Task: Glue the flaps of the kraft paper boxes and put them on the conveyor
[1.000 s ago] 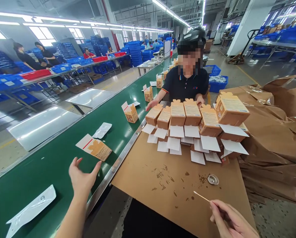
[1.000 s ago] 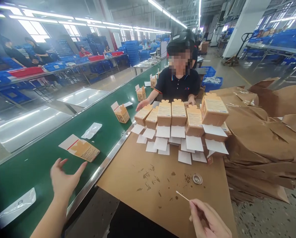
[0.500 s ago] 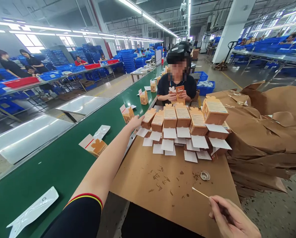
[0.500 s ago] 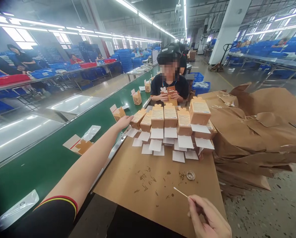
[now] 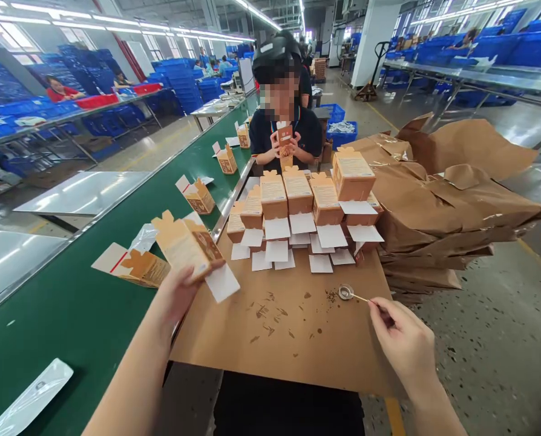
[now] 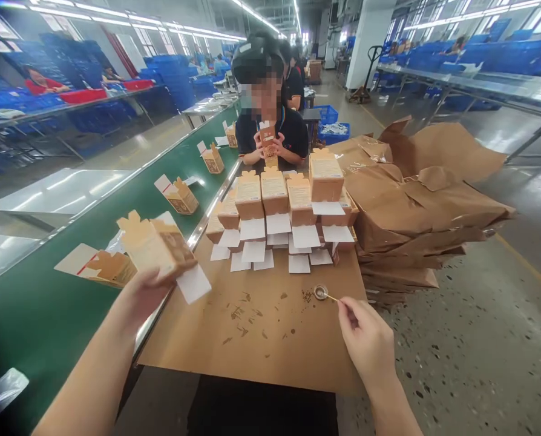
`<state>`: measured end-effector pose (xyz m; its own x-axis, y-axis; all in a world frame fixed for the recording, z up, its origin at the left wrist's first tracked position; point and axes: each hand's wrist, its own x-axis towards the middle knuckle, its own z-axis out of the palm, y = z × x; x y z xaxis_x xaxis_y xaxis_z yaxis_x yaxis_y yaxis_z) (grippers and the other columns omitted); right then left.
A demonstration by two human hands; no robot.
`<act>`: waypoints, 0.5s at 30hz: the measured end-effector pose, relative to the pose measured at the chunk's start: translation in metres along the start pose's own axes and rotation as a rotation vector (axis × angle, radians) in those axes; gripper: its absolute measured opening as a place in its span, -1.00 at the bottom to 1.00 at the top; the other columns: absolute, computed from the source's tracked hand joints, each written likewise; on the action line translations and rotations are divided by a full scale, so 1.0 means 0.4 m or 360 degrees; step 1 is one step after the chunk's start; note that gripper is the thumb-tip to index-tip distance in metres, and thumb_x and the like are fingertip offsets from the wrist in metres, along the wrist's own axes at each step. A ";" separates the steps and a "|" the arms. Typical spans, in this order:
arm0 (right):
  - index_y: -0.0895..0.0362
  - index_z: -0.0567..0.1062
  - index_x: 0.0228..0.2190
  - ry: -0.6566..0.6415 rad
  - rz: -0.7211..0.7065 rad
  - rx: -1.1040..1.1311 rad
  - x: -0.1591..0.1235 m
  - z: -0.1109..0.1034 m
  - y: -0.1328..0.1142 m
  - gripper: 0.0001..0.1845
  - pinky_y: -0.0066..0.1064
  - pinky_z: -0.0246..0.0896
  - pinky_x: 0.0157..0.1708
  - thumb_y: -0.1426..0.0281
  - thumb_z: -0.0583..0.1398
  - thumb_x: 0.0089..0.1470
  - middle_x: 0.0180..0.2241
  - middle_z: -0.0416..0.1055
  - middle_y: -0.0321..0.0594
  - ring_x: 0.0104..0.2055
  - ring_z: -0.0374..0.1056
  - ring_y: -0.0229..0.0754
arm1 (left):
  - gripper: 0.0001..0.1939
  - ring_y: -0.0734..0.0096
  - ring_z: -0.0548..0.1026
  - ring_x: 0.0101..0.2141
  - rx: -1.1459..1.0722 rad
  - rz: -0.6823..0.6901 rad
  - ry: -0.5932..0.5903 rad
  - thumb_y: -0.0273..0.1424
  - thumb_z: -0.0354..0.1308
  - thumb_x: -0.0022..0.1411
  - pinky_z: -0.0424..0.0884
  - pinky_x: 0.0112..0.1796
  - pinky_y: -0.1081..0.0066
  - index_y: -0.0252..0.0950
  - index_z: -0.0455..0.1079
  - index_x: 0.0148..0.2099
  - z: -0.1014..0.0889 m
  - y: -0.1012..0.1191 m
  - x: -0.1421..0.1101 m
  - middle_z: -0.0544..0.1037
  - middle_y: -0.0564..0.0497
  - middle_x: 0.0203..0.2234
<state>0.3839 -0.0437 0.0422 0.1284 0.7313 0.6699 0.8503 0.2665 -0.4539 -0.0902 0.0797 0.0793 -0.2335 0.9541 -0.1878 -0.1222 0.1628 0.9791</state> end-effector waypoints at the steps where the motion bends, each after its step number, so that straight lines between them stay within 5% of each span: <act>1: 0.01 0.70 -0.26 -0.0039 -0.0018 -0.0016 0.003 0.012 0.008 -0.62 -0.41 0.52 -0.41 0.22 0.23 0.64 -0.42 0.68 -0.24 -0.49 0.58 -0.19 | -0.05 -0.52 0.63 0.42 -0.0086 -0.0060 -0.0039 0.06 0.63 0.01 0.61 0.41 -0.26 -0.23 0.66 0.39 0.000 -0.040 -0.053 0.78 -0.25 0.31; 6: 0.01 0.70 -0.26 -0.0196 -0.0063 -0.0057 0.011 0.045 0.042 -0.59 -0.40 0.49 -0.43 0.22 0.19 0.66 -0.38 0.70 -0.22 -0.46 0.61 -0.17 | -0.10 -0.60 0.65 0.40 -0.0147 -0.0312 -0.0216 -0.01 0.79 -0.02 0.54 0.47 -0.36 -0.27 0.71 0.29 0.043 -0.194 -0.223 0.78 -0.38 0.30; 11: 0.02 0.70 -0.28 -0.0085 -0.0036 0.0005 0.011 0.038 0.021 -0.63 -0.38 0.45 -0.43 0.23 0.27 0.63 -0.43 0.65 -0.26 -0.51 0.53 -0.20 | -0.11 -0.51 0.76 0.26 0.0018 -0.0330 -0.0264 0.04 0.86 -0.12 0.67 0.34 -0.30 -0.27 0.69 0.16 0.100 -0.219 -0.216 0.83 -0.39 0.19; 15: 0.01 0.76 -0.20 -0.0113 0.0120 0.0398 -0.034 0.065 -0.088 -0.81 -0.41 0.48 -0.42 0.31 0.38 0.56 -0.42 0.65 -0.32 -0.53 0.51 -0.23 | -0.09 -0.39 0.78 0.23 0.0077 -0.0255 -0.0260 0.08 0.85 -0.15 0.71 0.29 -0.22 -0.20 0.63 0.14 0.128 -0.202 -0.198 0.84 -0.31 0.15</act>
<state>0.3389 -0.0468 0.0337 0.1431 0.7949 0.5896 0.6859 0.3498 -0.6381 -0.0123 0.0038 0.0189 -0.0550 0.9425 -0.3295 -0.0978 0.3233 0.9412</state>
